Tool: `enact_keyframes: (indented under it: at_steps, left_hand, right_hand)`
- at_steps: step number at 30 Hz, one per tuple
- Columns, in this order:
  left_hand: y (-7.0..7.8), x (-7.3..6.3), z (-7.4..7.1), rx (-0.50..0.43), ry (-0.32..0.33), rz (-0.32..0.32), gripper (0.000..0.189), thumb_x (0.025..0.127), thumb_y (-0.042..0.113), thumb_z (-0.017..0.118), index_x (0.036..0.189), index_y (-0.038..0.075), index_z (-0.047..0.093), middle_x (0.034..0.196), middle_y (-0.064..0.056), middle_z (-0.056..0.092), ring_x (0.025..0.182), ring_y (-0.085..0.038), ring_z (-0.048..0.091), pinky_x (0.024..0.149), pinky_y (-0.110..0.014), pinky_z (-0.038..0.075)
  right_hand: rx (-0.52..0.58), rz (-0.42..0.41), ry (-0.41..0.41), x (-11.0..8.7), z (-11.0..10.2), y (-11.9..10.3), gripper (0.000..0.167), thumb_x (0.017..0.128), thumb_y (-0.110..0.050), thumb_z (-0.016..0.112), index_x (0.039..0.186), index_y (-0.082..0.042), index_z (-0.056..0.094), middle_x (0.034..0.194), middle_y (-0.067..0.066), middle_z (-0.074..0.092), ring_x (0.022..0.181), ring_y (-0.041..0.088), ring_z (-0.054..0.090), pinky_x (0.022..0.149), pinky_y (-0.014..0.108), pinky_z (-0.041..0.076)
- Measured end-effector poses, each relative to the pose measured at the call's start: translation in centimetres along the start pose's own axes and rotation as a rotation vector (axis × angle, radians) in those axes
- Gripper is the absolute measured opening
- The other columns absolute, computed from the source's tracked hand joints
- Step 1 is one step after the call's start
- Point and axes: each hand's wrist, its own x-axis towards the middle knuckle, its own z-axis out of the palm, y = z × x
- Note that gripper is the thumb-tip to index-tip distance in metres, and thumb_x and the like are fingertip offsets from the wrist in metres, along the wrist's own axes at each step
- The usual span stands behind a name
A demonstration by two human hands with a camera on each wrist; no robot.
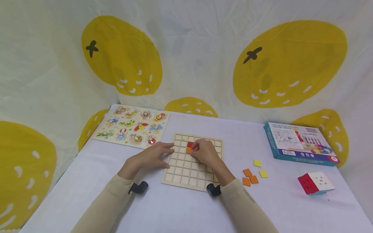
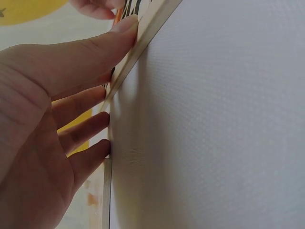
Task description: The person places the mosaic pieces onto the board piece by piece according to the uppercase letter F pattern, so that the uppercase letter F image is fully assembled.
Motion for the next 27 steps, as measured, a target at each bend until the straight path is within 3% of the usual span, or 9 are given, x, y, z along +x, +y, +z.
enact_keyframes:
  at_steps: [9,16,21,24,27]
  left_hand:
    - [0.2,-0.1,-0.3,0.010,0.008,0.026,0.065,0.085,0.028,0.082,0.141,0.004,0.060,0.162,-0.013,0.043,0.150,-0.034,0.040,0.125,-0.047,0.035]
    - [0.3,-0.1,-0.2,-0.004,-0.002,0.012,0.066,0.085,0.030,0.082,0.142,0.007,0.060,0.163,-0.010,0.042,0.150,-0.033,0.040,0.126,-0.046,0.034]
    - [0.2,0.0,0.0,0.007,0.000,0.011,0.066,0.085,0.031,0.082,0.143,0.007,0.059,0.164,-0.009,0.042,0.151,-0.033,0.039,0.126,-0.046,0.034]
    - [0.1,0.0,0.0,0.008,0.004,0.010,0.066,0.085,0.032,0.082,0.142,0.007,0.060,0.164,-0.009,0.042,0.151,-0.033,0.039,0.126,-0.046,0.033]
    - [0.0,0.0,0.0,0.004,0.007,0.002,0.067,0.085,0.033,0.082,0.143,0.008,0.059,0.164,-0.008,0.041,0.151,-0.033,0.038,0.127,-0.046,0.033]
  right_hand:
    - [-0.004,0.014,0.001,0.0,0.0,-0.2,0.017,0.085,-0.013,0.082,0.097,-0.005,0.073,0.084,0.005,0.070,0.074,0.015,0.060,0.067,0.024,0.049]
    - [0.014,0.025,-0.026,-0.7,-0.3,-0.3,0.021,0.086,-0.014,0.081,0.103,-0.005,0.074,0.087,0.004,0.071,0.079,0.014,0.062,0.071,0.025,0.052]
    - [0.015,-0.012,-0.064,-2.4,-1.2,0.3,0.033,0.087,-0.017,0.081,0.116,-0.005,0.072,0.105,0.006,0.076,0.096,0.018,0.070,0.087,0.036,0.061]
    - [-0.016,-0.020,-0.064,-4.0,-2.3,1.0,0.037,0.088,-0.018,0.080,0.122,-0.008,0.071,0.117,0.007,0.075,0.107,0.023,0.070,0.096,0.043,0.060]
    - [-0.062,0.007,-0.058,-5.6,-3.5,1.9,0.040,0.088,-0.020,0.079,0.126,-0.011,0.070,0.123,0.008,0.073,0.113,0.028,0.067,0.096,0.047,0.059]
